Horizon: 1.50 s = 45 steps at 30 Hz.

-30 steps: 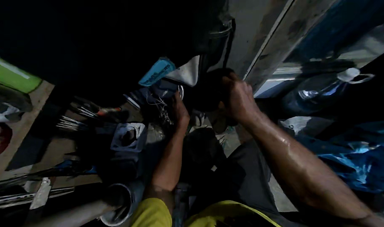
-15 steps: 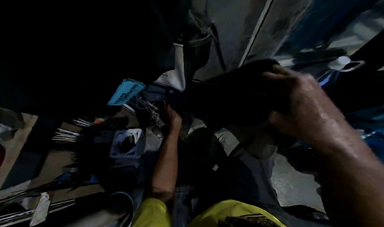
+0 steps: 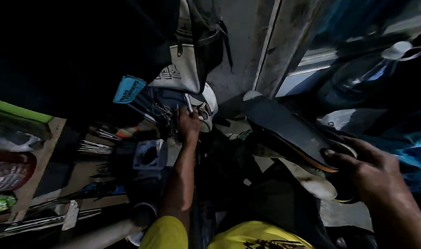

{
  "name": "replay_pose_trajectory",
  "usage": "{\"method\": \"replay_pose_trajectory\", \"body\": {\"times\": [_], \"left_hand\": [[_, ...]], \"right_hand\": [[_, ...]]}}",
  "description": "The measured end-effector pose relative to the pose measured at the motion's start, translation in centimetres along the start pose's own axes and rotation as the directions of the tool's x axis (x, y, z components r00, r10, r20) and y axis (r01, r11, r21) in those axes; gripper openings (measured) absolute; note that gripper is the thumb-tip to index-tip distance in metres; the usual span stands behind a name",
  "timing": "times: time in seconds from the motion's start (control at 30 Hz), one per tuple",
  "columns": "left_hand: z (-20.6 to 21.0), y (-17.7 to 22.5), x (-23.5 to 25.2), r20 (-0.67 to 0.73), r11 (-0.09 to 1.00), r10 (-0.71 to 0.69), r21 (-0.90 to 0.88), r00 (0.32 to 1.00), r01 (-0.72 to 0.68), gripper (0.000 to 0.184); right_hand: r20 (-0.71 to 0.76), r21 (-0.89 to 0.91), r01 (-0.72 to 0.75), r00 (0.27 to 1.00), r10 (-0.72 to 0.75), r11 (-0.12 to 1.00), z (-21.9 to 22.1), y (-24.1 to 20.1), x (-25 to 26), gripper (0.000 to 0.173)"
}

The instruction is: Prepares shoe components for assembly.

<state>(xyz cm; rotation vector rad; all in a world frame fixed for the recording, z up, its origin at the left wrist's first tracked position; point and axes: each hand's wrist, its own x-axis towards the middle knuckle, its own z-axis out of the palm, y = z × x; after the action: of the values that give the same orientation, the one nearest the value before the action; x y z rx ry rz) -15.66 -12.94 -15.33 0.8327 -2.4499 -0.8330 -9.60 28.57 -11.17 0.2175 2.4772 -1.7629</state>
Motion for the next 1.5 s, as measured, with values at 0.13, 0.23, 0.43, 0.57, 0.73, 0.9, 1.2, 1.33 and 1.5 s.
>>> {"method": "replay_pose_trajectory", "body": {"times": [0.13,0.23,0.43,0.57,0.73,0.9,1.2,1.33,1.5], "left_hand": [[-0.9,0.8,-0.5,0.030,0.998,-0.059,-0.020,0.998,0.059,0.028],[-0.2,0.0,-0.1,0.061,0.984,-0.057,-0.163,0.997,0.066,0.028],[1.7,-1.6,0.8,-0.006,0.963,0.001,-0.269,1.000,-0.003,0.028],[1.7,-0.4,-0.3,-0.069,0.992,0.018,-0.123,0.997,-0.026,0.050],[1.8,2.8,-1.6,-0.002,0.901,0.412,0.149,0.911,-0.407,0.036],[2.6,6.2,1.4,0.461,0.773,0.174,0.483,0.870,-0.410,0.062],[2.0,5.1,1.3,0.317,0.835,0.010,0.519,0.948,-0.182,0.069],[-0.7,4.9,2.0,0.336,0.997,0.024,0.061,0.942,-0.048,0.056],[-6.0,3.9,0.8,0.335,0.869,0.114,-0.490,0.935,0.070,0.043]], "right_hand": [[-0.033,0.044,-0.034,0.999,0.036,0.998,-1.4,1.8,-0.5,0.043],[-0.080,0.060,-0.074,0.994,0.079,0.995,-2.1,2.1,-0.1,0.040],[-0.071,0.009,-0.234,0.970,0.234,0.972,-1.1,3.2,1.1,0.041],[-0.129,-0.011,-0.327,0.937,0.323,0.945,-1.3,4.9,1.1,0.039],[-0.170,0.034,-0.353,0.920,0.354,0.935,0.3,4.4,3.8,0.043],[-0.037,-0.078,-0.463,0.886,0.462,0.883,4.7,6.5,8.6,0.054],[0.150,0.010,-0.302,0.943,0.297,0.953,4.8,7.2,7.0,0.046],[0.186,0.095,-0.251,0.955,0.230,0.963,3.6,5.5,5.4,0.039],[0.242,0.099,-0.214,0.952,0.186,0.972,2.7,3.4,4.0,0.030]]}}
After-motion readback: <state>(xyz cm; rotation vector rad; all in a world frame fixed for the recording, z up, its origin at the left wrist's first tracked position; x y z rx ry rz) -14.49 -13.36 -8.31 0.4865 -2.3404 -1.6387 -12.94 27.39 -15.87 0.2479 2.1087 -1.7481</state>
